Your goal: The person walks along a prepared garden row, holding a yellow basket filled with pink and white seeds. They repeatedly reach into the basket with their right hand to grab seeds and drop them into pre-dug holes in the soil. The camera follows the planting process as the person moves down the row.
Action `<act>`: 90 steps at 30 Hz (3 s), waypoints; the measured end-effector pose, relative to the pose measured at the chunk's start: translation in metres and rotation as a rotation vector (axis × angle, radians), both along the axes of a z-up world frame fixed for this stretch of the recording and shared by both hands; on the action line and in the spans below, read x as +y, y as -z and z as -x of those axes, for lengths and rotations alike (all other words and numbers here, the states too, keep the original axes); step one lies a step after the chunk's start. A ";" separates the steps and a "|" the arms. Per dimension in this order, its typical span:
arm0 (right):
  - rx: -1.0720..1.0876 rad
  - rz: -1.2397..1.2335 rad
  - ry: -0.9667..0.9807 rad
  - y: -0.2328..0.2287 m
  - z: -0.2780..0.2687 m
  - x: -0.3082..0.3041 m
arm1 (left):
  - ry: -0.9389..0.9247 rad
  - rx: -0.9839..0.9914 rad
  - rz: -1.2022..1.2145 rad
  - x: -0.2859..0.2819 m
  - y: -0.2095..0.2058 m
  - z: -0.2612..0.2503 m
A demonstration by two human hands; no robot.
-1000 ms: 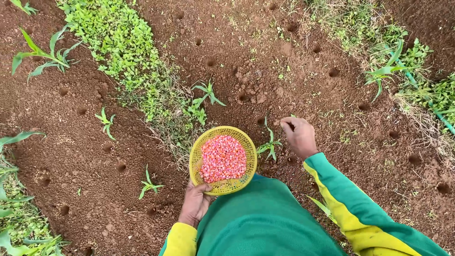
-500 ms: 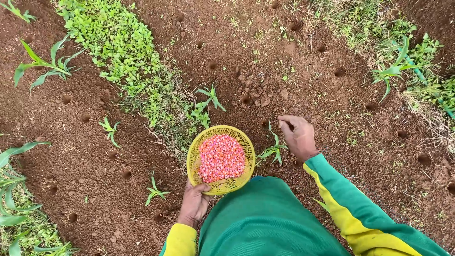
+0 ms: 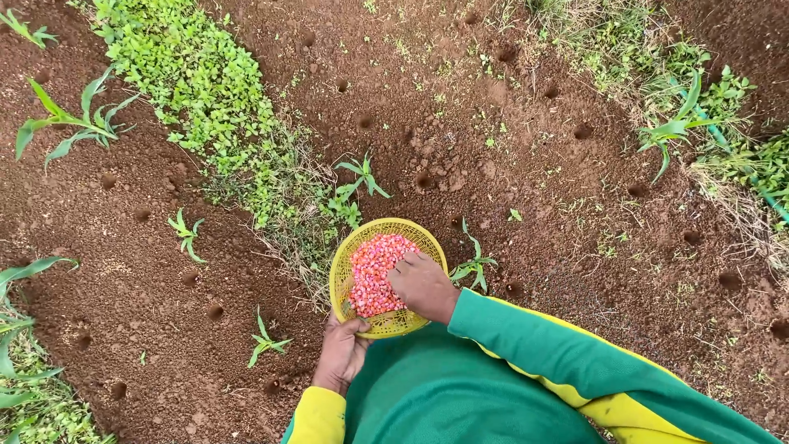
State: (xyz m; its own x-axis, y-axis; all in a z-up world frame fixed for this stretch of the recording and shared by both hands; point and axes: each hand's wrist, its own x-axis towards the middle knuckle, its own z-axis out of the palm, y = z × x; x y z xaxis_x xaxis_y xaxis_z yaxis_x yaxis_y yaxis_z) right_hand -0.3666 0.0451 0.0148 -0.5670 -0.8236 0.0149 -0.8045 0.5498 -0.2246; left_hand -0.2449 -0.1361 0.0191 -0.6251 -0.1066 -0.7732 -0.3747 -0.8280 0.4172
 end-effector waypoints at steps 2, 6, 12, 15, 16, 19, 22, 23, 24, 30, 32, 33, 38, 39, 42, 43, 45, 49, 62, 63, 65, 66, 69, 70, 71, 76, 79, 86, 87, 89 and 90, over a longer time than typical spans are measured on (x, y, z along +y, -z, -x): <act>-0.013 0.048 0.005 -0.003 0.003 0.003 | -0.014 0.010 0.003 -0.001 0.001 0.002; -0.285 0.128 0.061 -0.023 0.014 0.006 | 0.001 0.020 0.017 -0.007 0.007 0.011; -0.394 0.381 0.397 -0.050 0.054 0.037 | 0.023 0.061 0.004 -0.027 0.010 0.027; -0.429 0.338 0.614 -0.056 0.090 0.053 | 0.013 0.078 -0.014 -0.038 0.008 0.039; -0.457 0.328 0.724 -0.058 0.100 0.058 | 0.006 0.088 -0.017 -0.041 0.006 0.041; -0.527 0.250 0.835 -0.032 0.139 0.066 | -0.023 0.052 -0.018 -0.052 0.001 0.053; -0.486 0.203 0.783 0.003 0.172 0.078 | -0.001 0.107 0.001 -0.066 0.001 0.062; -0.482 0.209 0.784 0.000 0.176 0.078 | 0.002 0.112 0.004 -0.071 0.002 0.066; -0.494 0.259 0.873 -0.003 0.180 0.079 | 0.006 0.105 -0.002 -0.076 0.003 0.069; -0.342 0.465 0.824 -0.037 0.172 0.035 | 0.011 0.057 -0.031 -0.103 -0.002 0.093; -0.282 0.488 0.721 -0.053 0.157 -0.005 | 0.027 0.028 -0.042 -0.111 -0.008 0.103; -0.393 0.419 0.574 -0.059 0.149 -0.028 | 0.035 0.028 -0.027 -0.115 -0.007 0.108; -0.198 0.128 0.078 -0.031 0.125 -0.116 | 0.064 0.086 -0.031 -0.135 -0.006 0.127; -0.061 0.076 0.044 -0.019 0.125 -0.127 | 0.063 0.079 -0.025 -0.138 -0.012 0.133; 0.093 0.018 0.002 -0.009 0.129 -0.152 | 0.046 0.047 -0.023 -0.152 -0.012 0.141; 0.109 0.010 0.002 -0.011 0.132 -0.158 | 0.038 0.023 -0.028 -0.157 -0.008 0.143; 0.024 0.028 -0.010 -0.004 0.141 -0.167 | 0.018 0.020 -0.016 -0.165 -0.021 0.151; 0.012 0.106 -0.056 -0.017 0.160 -0.189 | -0.038 -0.006 -0.028 -0.187 -0.019 0.159; -0.129 0.427 0.121 -0.051 0.175 -0.207 | -0.061 0.106 -0.010 -0.239 0.009 0.155; -0.155 0.503 0.201 -0.056 0.176 -0.200 | -0.061 0.096 -0.010 -0.241 0.010 0.154; -0.186 0.571 0.279 -0.056 0.179 -0.183 | -0.068 0.079 -0.015 -0.242 0.010 0.149; -0.211 0.565 0.384 -0.052 0.183 -0.174 | -0.068 0.077 -0.003 -0.244 0.008 0.148; -0.269 0.497 0.608 -0.029 0.201 -0.141 | -0.085 0.065 -0.010 -0.253 0.019 0.144; -0.300 0.434 0.727 -0.019 0.208 -0.127 | -0.103 0.055 -0.030 -0.254 0.025 0.140; -0.304 0.433 0.725 -0.009 0.220 -0.118 | -0.106 0.052 -0.029 -0.254 0.022 0.144; -0.252 0.386 0.914 0.016 0.281 -0.102 | -0.097 0.058 0.023 -0.266 0.005 0.164; -0.405 0.291 1.000 0.028 0.322 -0.106 | -0.100 -0.034 0.063 -0.283 0.016 0.173; -0.338 0.402 1.064 -0.001 0.338 -0.131 | -0.016 0.054 0.062 -0.304 0.009 0.211; -0.360 0.397 0.962 -0.005 0.331 -0.143 | -0.031 0.025 0.053 -0.306 0.011 0.216; -0.381 0.383 0.864 -0.016 0.311 -0.172 | -0.043 -0.007 0.038 -0.307 0.011 0.224; -0.344 0.444 0.639 -0.022 0.301 -0.190 | -0.077 -0.007 0.030 -0.305 0.008 0.228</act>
